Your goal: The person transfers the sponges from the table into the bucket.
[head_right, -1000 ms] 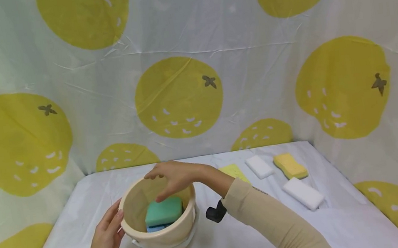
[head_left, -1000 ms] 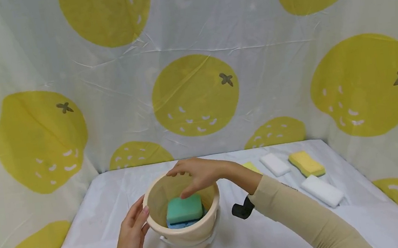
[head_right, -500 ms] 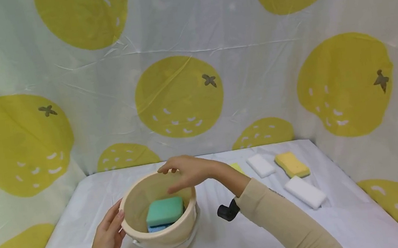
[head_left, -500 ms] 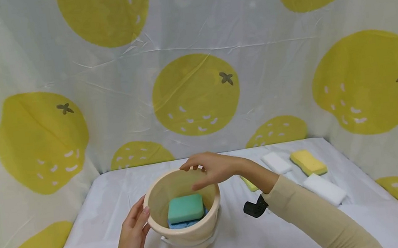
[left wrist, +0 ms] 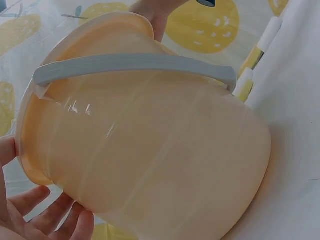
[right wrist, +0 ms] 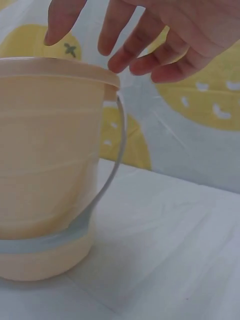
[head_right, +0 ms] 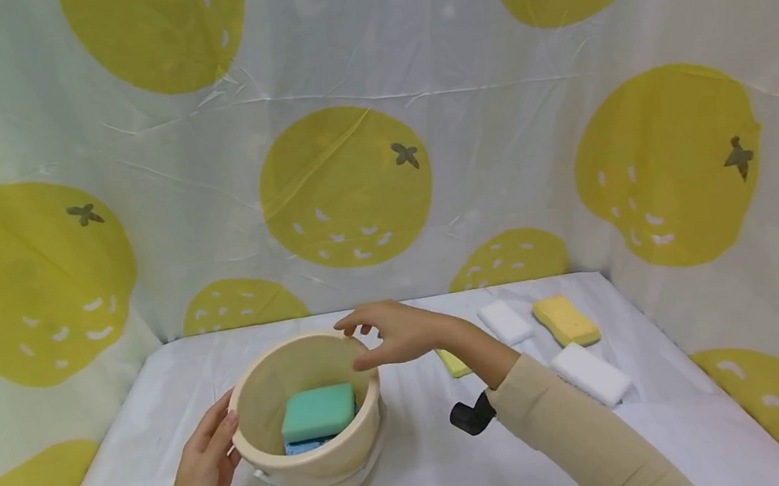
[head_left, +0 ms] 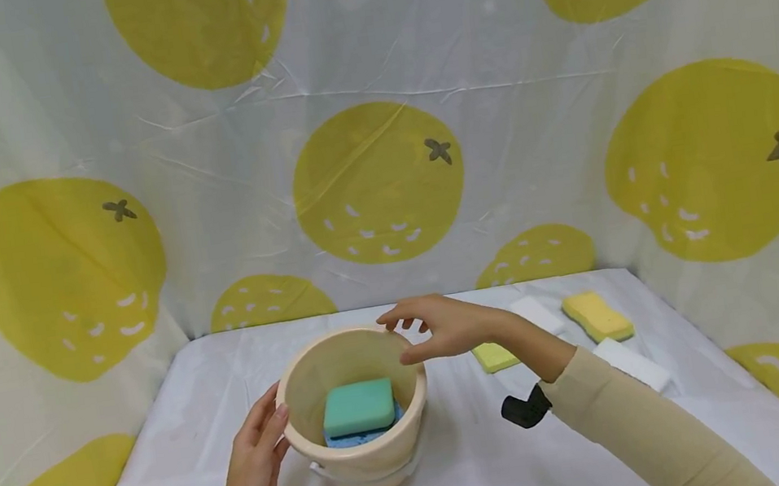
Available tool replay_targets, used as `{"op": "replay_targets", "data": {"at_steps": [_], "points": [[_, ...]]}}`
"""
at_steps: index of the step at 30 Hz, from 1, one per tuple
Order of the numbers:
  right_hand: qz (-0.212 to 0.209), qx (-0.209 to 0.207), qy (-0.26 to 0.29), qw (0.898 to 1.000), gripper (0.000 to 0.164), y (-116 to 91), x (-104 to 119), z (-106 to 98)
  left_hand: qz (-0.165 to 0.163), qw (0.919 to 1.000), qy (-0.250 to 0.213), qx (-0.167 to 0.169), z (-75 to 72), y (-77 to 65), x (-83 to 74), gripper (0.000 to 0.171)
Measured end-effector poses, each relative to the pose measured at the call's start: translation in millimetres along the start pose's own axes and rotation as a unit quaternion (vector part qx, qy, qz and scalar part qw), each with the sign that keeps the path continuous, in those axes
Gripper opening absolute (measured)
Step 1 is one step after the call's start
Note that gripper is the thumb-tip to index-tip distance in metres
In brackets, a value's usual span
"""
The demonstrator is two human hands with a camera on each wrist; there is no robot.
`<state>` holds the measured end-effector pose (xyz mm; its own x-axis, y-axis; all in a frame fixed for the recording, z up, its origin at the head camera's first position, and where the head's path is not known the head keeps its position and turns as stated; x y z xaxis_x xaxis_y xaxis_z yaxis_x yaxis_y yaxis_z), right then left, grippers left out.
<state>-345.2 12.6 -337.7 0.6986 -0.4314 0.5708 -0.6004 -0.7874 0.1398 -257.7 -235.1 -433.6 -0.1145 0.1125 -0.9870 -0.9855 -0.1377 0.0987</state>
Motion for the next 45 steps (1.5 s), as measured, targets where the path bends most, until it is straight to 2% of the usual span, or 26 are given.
{"op": "replay_targets", "data": {"at_steps": [7, 17, 31, 37, 45], "points": [[0.017, -0.024, 0.0, 1.0, 0.059, -22.6, -11.5, -16.5, 0.006, 1.0, -0.001, 0.001, 0.7, 0.2, -0.6, 0.051], [0.056, -0.049, -0.005, 0.997, 0.059, -53.8, -31.9, -29.6, 0.0, 1.0, 0.0, 0.0, 1.5, 0.2, 0.7, 0.051], [0.074, -0.069, -0.008, 0.995, 0.06, -95.4, -61.9, -32.5, 0.003, 1.0, -0.001, 0.0, 3.6, 0.9, -0.4, 0.054], [0.082, -0.082, 0.002, 0.993, 0.059, -106.6, -68.3, -34.3, -0.012, 0.9999, 0.005, -0.003, 2.9, 0.5, 2.2, 0.053], [0.102, -0.101, 0.024, 0.989, 0.061, -124.3, -84.3, -40.9, -0.005, 1.0, 0.008, 0.001, 3.1, -0.3, 1.1, 0.051]]}}
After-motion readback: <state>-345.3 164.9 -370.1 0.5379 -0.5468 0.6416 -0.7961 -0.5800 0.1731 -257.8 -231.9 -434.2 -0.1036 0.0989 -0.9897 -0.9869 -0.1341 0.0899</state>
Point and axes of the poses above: each hand's wrist, its own y-axis towards the middle knuckle, its own z-axis out of the palm, x = y × z, the point moved 10 cm from there along y, towards the middle knuckle, and after that the axes turned 3 degrees about -x, right-handed, at the moved point
